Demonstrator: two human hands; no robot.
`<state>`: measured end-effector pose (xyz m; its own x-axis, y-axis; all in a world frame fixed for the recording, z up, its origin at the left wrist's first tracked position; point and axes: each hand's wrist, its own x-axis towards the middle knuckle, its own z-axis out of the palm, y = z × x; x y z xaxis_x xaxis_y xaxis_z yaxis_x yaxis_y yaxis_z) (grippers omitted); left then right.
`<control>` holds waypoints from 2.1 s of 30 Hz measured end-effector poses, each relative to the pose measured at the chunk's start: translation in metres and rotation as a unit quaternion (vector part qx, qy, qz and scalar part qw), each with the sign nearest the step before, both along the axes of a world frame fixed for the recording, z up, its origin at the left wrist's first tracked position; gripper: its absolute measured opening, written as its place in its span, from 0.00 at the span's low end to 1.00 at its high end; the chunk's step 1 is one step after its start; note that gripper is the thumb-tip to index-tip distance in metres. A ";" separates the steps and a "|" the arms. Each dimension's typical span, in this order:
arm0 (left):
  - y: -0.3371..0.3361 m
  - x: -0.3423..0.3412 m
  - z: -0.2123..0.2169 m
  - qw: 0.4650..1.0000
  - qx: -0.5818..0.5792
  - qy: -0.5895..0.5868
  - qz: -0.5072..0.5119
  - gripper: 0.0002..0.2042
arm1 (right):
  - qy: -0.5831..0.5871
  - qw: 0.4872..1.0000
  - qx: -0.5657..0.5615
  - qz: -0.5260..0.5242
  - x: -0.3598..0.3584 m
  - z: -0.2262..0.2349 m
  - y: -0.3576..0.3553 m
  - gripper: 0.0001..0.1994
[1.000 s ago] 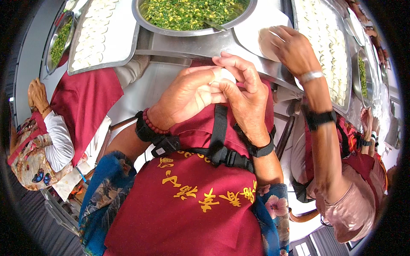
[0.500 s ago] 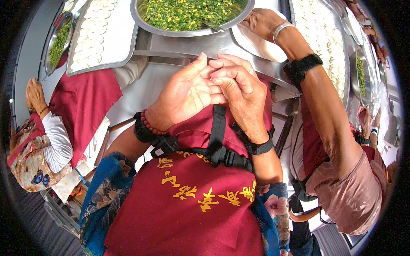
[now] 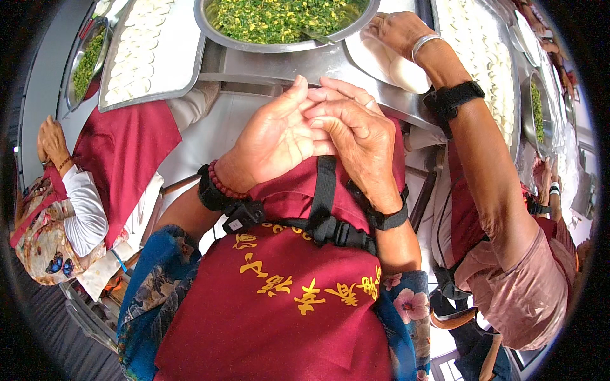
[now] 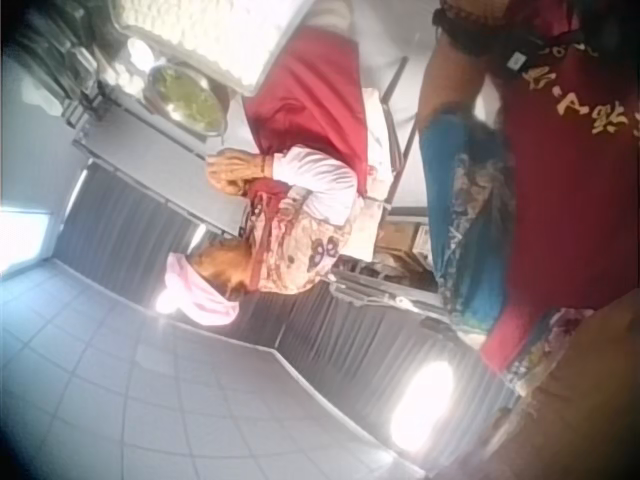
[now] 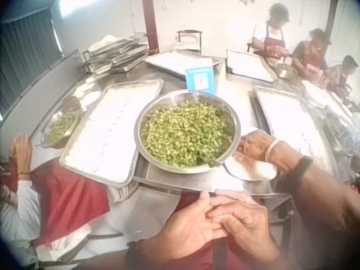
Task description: The person places green vegetable filling onto a circular piece of dough using a spoon, then folds the dough and pinches the edges together by hand to create a dumpling.
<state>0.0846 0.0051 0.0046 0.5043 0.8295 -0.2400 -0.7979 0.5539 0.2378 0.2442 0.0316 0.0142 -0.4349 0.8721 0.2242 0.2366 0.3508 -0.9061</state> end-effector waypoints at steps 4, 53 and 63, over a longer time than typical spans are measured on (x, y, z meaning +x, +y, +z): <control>0.000 0.001 -0.009 0.999 0.013 -0.032 0.016 0.30 | -0.004 0.999 -0.043 0.018 0.000 0.012 0.002 0.07; -0.007 0.011 -0.013 0.988 0.039 -0.092 0.116 0.12 | -0.006 0.993 0.114 0.013 0.002 0.006 0.010 0.13; -0.003 0.010 -0.006 0.990 0.028 -0.095 0.098 0.16 | -0.029 0.981 0.178 -0.067 -0.006 0.011 0.007 0.21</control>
